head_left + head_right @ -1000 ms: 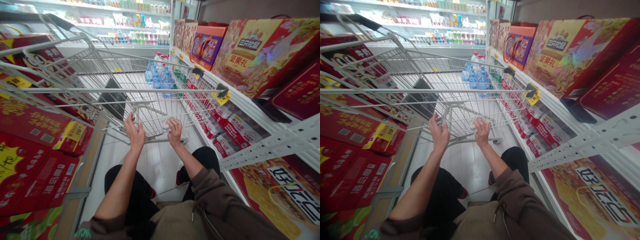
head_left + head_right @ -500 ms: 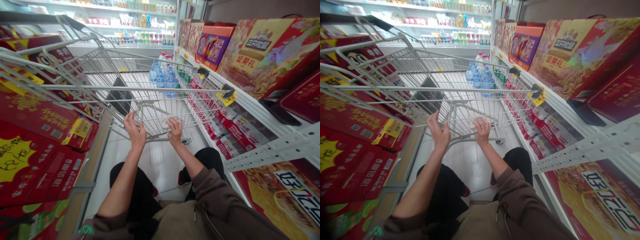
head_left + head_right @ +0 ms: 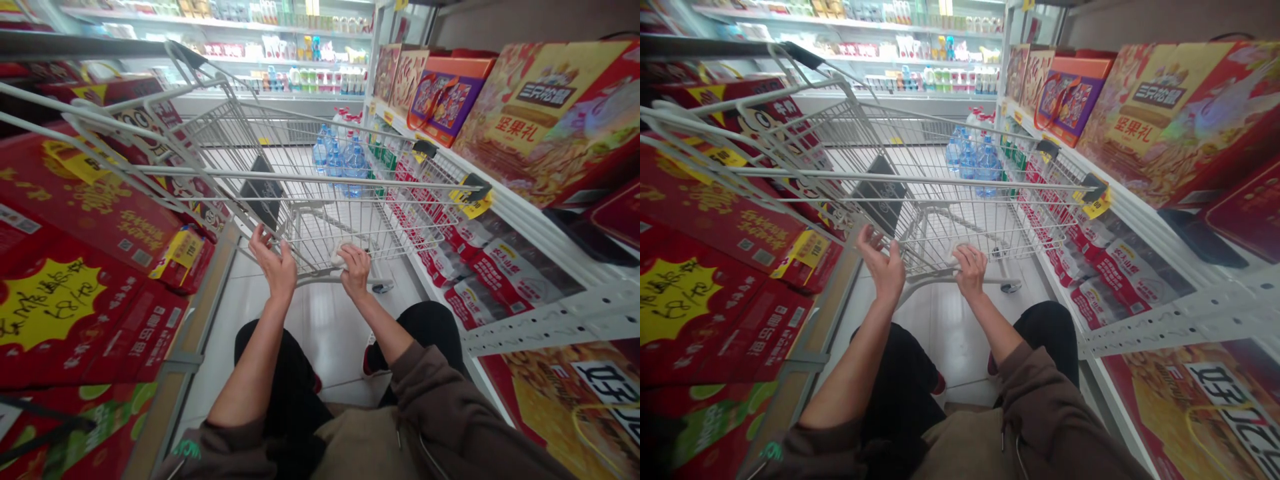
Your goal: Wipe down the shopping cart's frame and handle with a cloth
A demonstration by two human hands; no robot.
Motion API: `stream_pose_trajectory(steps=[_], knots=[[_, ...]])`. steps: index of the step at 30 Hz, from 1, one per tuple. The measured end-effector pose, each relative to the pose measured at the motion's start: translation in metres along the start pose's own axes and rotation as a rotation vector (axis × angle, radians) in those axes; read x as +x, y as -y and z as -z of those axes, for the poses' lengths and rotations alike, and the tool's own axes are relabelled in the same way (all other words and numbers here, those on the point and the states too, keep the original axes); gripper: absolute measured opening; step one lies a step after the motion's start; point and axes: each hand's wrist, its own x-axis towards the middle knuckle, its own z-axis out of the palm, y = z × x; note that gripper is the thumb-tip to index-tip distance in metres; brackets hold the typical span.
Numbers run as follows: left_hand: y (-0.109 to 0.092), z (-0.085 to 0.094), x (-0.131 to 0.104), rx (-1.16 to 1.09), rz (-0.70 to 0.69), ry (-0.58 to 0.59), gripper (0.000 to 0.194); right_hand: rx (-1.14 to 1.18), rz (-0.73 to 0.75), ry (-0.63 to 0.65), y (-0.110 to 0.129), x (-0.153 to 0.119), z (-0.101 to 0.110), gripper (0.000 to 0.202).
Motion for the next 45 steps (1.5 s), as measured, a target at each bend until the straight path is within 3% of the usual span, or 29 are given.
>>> stream_pose_trajectory(steps=[2, 4, 6, 8, 11, 15, 17, 20, 23, 26, 30, 33, 36, 38, 45], knots=[[0.004, 0.0, 0.0, -0.035, 0.032, 0.005, 0.063, 0.043, 0.018, -0.057, 0.004, 0.012, 0.003, 0.052], [0.008, -0.002, 0.001, -0.052, 0.055, 0.003, 0.064, 0.069, 0.078, -0.129, 0.012, 0.041, 0.002, 0.052], [0.01, -0.003, 0.001, -0.056, 0.07, 0.011, 0.065, 0.063, 0.132, -0.149, 0.021, 0.07, -0.003, 0.052], [0.011, -0.003, 0.001, -0.058, 0.078, 0.024, 0.065, 0.05, 0.174, -0.149, 0.026, 0.082, -0.01, 0.053], [0.014, -0.001, 0.0, -0.07, 0.078, 0.044, 0.064, 0.018, 0.207, -0.141, 0.025, 0.059, -0.017, 0.05], [0.018, 0.004, 0.002, -0.092, 0.072, 0.095, 0.066, 0.025, 0.146, -0.028, 0.018, 0.017, -0.013, 0.048], [0.019, 0.005, 0.003, -0.09, 0.084, 0.118, 0.066, 0.076, 0.136, -0.048, 0.022, 0.023, -0.009, 0.049], [0.02, 0.005, 0.004, -0.077, 0.099, 0.142, 0.061, 0.114, 0.184, -0.11, 0.037, 0.061, -0.011, 0.05], [0.022, 0.003, 0.005, -0.076, 0.092, 0.162, 0.061, 0.063, 0.18, -0.041, 0.05, 0.086, -0.021, 0.049], [0.026, 0.005, 0.006, -0.113, 0.115, 0.178, 0.063, 0.048, 0.13, 0.053, 0.05, 0.069, -0.029, 0.046], [0.03, 0.01, 0.012, -0.218, 0.178, 0.223, 0.059, 0.1, 0.071, 0.142, 0.044, 0.036, -0.025, 0.047], [0.027, 0.013, 0.016, -0.216, 0.192, 0.232, 0.059, 0.13, 0.125, 0.099, 0.054, 0.054, -0.019, 0.046], [0.019, 0.017, 0.019, -0.133, 0.137, 0.185, 0.057, 0.111, 0.234, 0.011, 0.071, 0.088, -0.024, 0.044], [0.013, 0.021, 0.022, -0.078, 0.071, 0.117, 0.053, 0.097, 0.271, -0.019, 0.078, 0.095, -0.031, 0.042], [0.016, 0.049, 0.038, 0.063, -0.017, -0.119, 0.04, 0.108, 0.184, 0.129, 0.074, 0.039, -0.036, 0.041]])
